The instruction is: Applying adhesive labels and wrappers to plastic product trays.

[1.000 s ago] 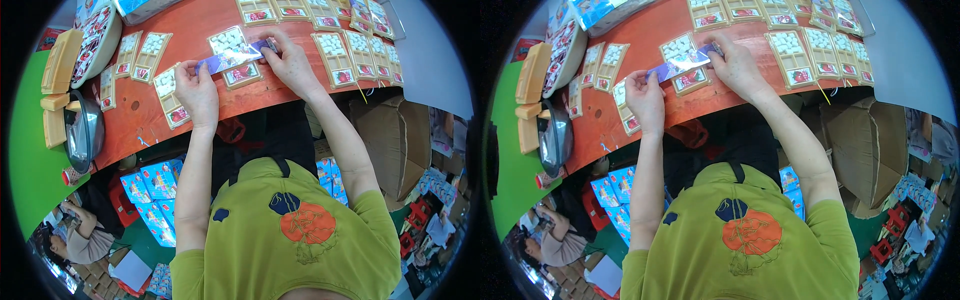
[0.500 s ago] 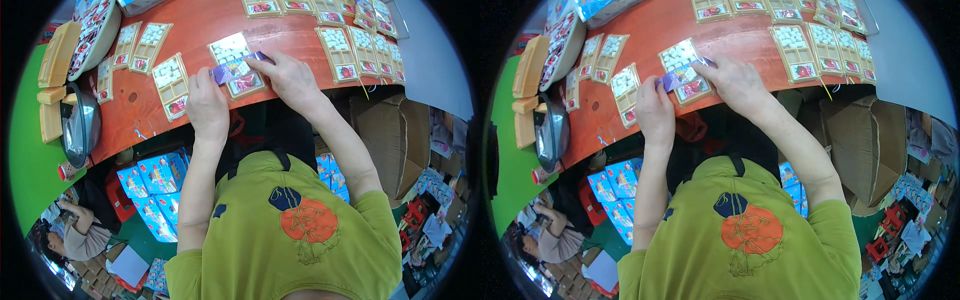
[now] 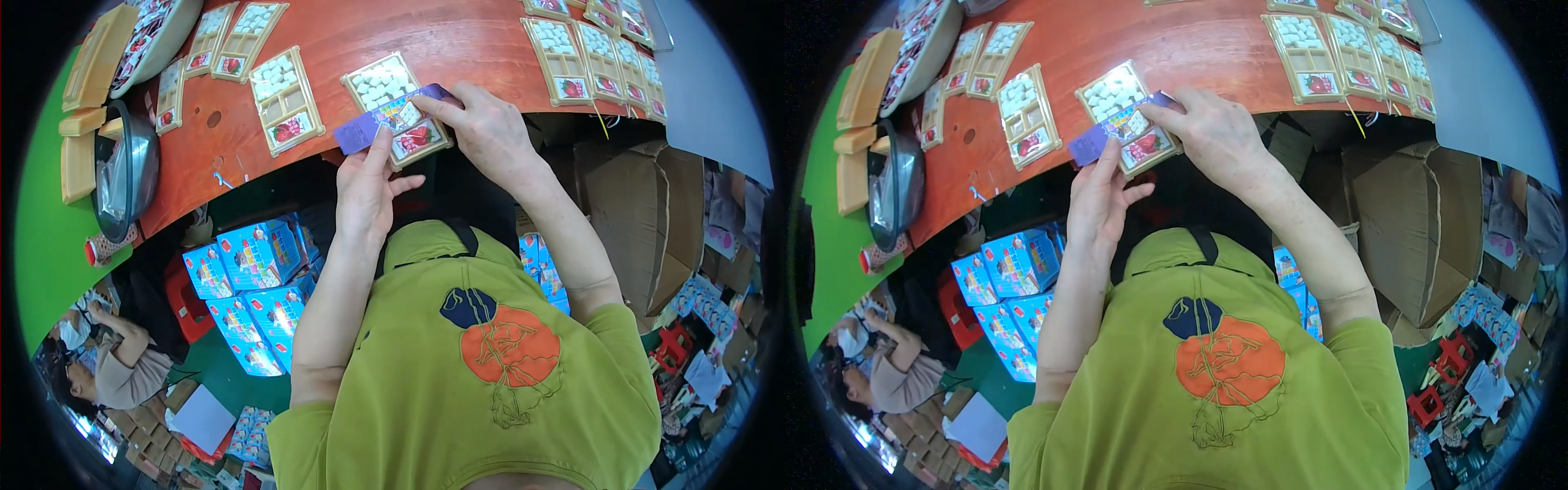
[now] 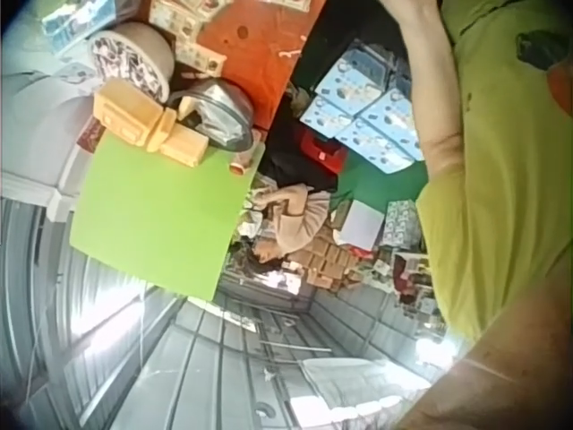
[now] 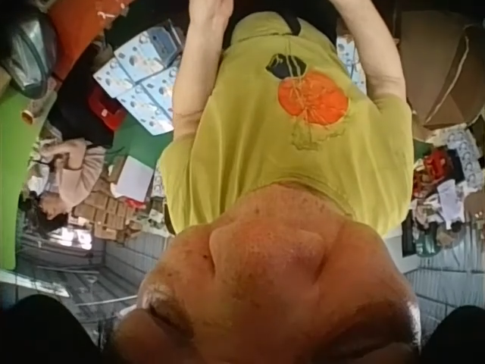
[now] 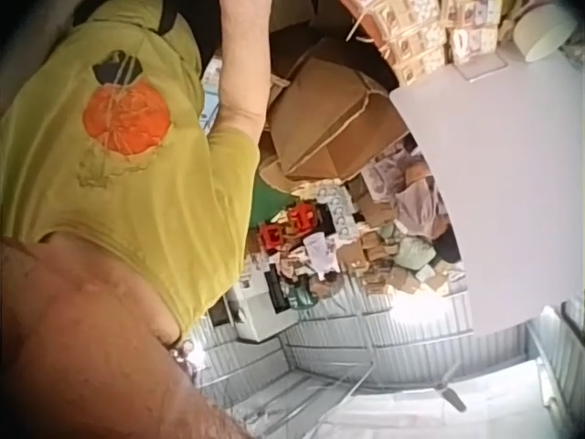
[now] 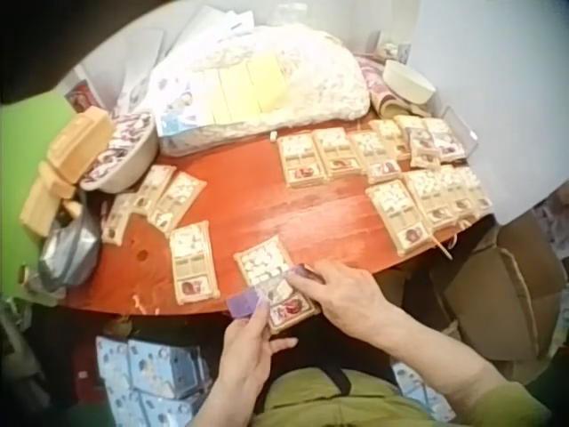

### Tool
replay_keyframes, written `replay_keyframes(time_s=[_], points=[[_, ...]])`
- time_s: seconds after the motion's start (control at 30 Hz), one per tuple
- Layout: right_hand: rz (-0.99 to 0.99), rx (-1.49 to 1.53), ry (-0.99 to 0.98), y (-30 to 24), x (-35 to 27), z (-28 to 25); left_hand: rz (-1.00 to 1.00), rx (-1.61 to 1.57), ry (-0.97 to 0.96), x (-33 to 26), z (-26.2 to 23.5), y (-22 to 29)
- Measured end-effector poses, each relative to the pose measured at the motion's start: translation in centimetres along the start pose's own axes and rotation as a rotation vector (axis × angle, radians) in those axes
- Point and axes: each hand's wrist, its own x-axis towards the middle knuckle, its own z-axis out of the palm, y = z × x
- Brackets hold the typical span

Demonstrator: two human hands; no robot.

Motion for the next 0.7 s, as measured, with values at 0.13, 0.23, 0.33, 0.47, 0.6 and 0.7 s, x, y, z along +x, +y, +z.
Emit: replay_keyframes(time_s=[0.13, 0.23, 0.33, 0.47, 0.6, 0.7], points=[[0.072, 0.161, 0.086, 0.2, -0.7, 0.3, -0.051, -0.106, 0.0, -0.3, -0.1, -0.4], [0.34, 0.465, 0.096, -0.7, -1.5, 0.3, -0.022, -0.094, 0.036, -0.7, -0.3, -0.7], [0.573, 0.817, 0.096, -1.9, -1.8, -0.8, 0.052, -0.096, 0.019, -1.4, -0.6, -0.8], [0.708, 1.421, 0.203, -0.8, -4.0, -0.9, 0.205, -0.081, 0.019, -3.0, 0.1, 0.3], [0.645, 1.508, 0.028, -3.5, -4.7, 0.0, 0.279, -0.068, 0.018, -3.4, 1.6, 0.0], [0.82, 1.595, 0.088, -4.5, -3.3, -0.6, 0.298, -0.007, -0.004, -3.4, 1.8, -0.4]])
